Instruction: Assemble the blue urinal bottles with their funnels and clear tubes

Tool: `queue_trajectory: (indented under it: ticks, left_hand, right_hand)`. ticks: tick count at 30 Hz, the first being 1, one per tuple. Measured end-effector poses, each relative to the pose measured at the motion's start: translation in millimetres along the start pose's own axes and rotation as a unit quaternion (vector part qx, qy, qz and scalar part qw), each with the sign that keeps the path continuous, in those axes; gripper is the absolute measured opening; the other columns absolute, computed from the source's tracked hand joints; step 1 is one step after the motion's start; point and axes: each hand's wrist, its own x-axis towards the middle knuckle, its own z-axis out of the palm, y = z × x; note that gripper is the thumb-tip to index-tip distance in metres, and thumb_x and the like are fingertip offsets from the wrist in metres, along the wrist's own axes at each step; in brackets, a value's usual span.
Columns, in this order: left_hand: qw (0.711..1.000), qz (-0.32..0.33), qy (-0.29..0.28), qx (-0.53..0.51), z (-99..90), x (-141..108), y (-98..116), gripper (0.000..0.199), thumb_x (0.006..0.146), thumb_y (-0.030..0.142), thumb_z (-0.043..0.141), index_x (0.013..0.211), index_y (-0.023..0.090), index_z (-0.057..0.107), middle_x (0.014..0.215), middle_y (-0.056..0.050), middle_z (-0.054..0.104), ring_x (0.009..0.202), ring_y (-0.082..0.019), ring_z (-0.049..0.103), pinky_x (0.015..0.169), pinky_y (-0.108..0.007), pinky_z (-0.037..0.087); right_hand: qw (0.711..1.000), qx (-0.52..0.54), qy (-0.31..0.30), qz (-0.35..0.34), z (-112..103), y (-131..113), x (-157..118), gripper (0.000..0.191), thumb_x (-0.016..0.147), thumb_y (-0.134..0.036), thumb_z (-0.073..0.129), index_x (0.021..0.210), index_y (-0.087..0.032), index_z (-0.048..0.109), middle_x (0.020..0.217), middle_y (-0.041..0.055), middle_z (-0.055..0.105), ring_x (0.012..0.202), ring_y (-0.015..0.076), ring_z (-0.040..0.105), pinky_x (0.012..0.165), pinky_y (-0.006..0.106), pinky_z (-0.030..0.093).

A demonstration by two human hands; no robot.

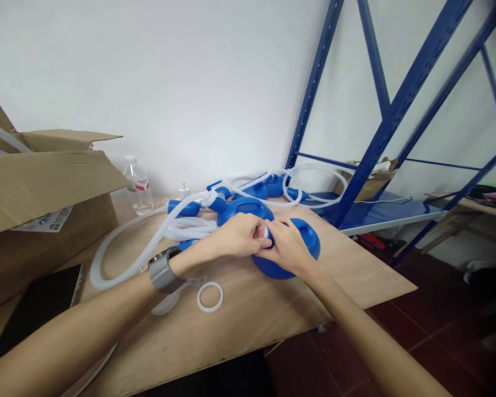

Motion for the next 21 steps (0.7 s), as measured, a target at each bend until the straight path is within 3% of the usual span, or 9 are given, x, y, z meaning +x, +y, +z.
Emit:
queue_trajectory:
  ticks: [9, 16, 21]
  left_hand:
    - [0.999, -0.021, -0.037, -0.017, -12.8, 0.8, 7.3, 0.021, 0.077, 0.018, 0.072, 0.062, 0.020, 0.057, 0.058, 0.005, 0.056, 0.056, -0.012, 0.048, 0.056, -0.028, 0.034]
    - [0.998, -0.042, -0.004, -0.055, -5.8, -5.9, 5.2, 0.019, 0.079, 0.032, 0.074, 0.072, 0.020, 0.061, 0.069, 0.003, 0.062, 0.065, -0.014, 0.053, 0.060, -0.027, 0.037]
    - [0.989, -0.101, 0.010, -0.106, 0.9, -1.9, 4.7, 0.036, 0.084, 0.046, 0.071, 0.067, 0.021, 0.053, 0.061, 0.005, 0.049, 0.058, -0.012, 0.043, 0.054, -0.026, 0.032]
  right_hand:
    - [1.000, -0.005, -0.022, 0.010, -1.7, -1.6, 1.1, 0.029, 0.089, -0.044, 0.075, 0.093, -0.022, 0.058, 0.091, 0.0088, 0.077, 0.089, 0.0298, 0.069, 0.089, 0.040, 0.042]
    - [0.999, -0.002, -0.020, 0.027, -0.4, -5.5, 2.9, 0.024, 0.093, -0.042, 0.070, 0.096, -0.021, 0.060, 0.093, 0.0084, 0.077, 0.090, 0.0292, 0.070, 0.091, 0.041, 0.042]
    - [0.998, -0.037, -0.004, 0.046, 2.1, -12.0, 2.4, 0.028, 0.097, -0.045, 0.067, 0.107, -0.020, 0.062, 0.102, 0.0120, 0.080, 0.098, 0.0317, 0.072, 0.092, 0.043, 0.042]
